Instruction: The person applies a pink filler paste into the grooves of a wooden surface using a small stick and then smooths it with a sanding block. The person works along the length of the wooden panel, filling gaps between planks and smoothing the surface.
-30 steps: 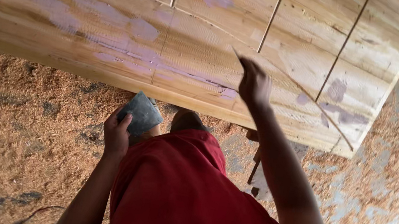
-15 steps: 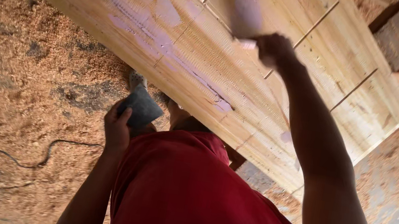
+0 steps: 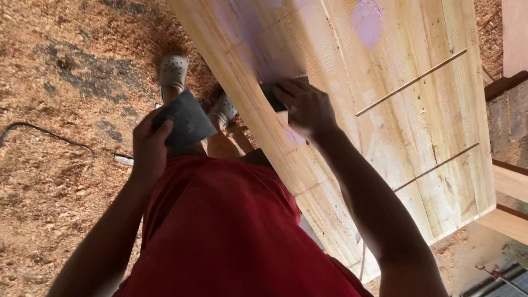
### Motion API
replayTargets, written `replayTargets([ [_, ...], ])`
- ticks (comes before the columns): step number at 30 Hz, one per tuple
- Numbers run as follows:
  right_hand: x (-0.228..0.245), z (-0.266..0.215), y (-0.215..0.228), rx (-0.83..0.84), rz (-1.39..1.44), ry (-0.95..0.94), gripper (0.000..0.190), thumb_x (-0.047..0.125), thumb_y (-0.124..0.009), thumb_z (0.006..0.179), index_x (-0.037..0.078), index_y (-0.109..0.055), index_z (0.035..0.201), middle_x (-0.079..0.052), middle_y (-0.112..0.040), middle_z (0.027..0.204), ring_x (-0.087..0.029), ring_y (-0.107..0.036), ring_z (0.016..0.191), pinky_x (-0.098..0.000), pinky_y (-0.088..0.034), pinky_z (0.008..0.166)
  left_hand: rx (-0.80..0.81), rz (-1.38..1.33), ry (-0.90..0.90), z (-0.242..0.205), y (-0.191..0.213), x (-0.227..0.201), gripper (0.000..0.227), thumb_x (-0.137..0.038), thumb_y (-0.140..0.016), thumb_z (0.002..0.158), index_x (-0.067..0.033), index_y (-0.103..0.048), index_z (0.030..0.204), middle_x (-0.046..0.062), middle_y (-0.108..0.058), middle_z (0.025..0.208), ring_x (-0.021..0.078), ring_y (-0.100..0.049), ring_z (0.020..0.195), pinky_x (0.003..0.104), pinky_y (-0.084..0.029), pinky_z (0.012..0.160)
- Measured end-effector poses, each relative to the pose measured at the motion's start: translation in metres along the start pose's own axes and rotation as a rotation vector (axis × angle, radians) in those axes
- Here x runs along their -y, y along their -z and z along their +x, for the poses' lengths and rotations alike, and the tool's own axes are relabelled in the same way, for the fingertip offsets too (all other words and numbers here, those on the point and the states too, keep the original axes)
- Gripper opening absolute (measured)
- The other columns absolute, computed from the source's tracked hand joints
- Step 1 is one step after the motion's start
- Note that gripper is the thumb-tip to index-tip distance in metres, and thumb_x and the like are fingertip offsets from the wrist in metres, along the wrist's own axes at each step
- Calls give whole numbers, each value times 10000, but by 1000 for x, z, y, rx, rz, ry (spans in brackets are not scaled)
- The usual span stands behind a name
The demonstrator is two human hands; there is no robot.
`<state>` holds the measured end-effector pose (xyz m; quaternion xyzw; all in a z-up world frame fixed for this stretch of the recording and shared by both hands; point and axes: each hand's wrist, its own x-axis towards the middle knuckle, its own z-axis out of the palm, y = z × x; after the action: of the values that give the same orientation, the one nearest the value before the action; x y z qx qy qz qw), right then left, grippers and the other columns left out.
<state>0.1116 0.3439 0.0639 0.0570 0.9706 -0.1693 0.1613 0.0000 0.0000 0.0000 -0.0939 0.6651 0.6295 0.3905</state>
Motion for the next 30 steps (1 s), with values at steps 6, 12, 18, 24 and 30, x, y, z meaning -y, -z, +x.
replayTargets([
  [6,2,-71,-34,7,22,-42,595,-73,-631,703,115,-715,1261,-72,-629,1432,-236,-557,1362,-369,-502,1090,-10,6,58,0,-4,-4,277,-104,-595,1036,1,-682,1277,14,-645,911,73,-482,675,242,-385,566],
  [12,3,-128,-49,39,39,-66,587,-55,-625,710,121,-705,1264,-70,-612,1444,-250,-537,1369,-377,-497,1104,101,-24,-48,6,-21,7,271,-59,-592,1018,-10,-667,1275,-40,-652,965,16,-547,779,194,-465,669],
  [18,5,-144,-11,435,349,-452,666,-110,-446,826,292,-706,1290,55,-714,1318,-137,-734,1141,-359,-601,890,150,-74,-45,5,-35,20,296,-51,-606,1018,0,-652,1306,-16,-649,985,47,-563,824,224,-481,728],
  [24,13,-90,-14,-185,281,-442,433,13,-514,957,156,-665,1337,-68,-698,1345,-291,-690,1146,-437,-596,885,149,31,-124,-4,-34,17,302,-50,-610,1015,13,-642,1309,22,-694,1075,77,-630,944,235,-508,849],
  [30,59,-23,-66,-423,-20,-480,432,5,-533,923,40,-615,1346,-191,-656,1301,-363,-663,1166,-454,-617,832,96,39,-47,-2,-20,12,292,-84,-585,1024,8,-661,1290,26,-693,1009,88,-640,881,263,-531,789],
])
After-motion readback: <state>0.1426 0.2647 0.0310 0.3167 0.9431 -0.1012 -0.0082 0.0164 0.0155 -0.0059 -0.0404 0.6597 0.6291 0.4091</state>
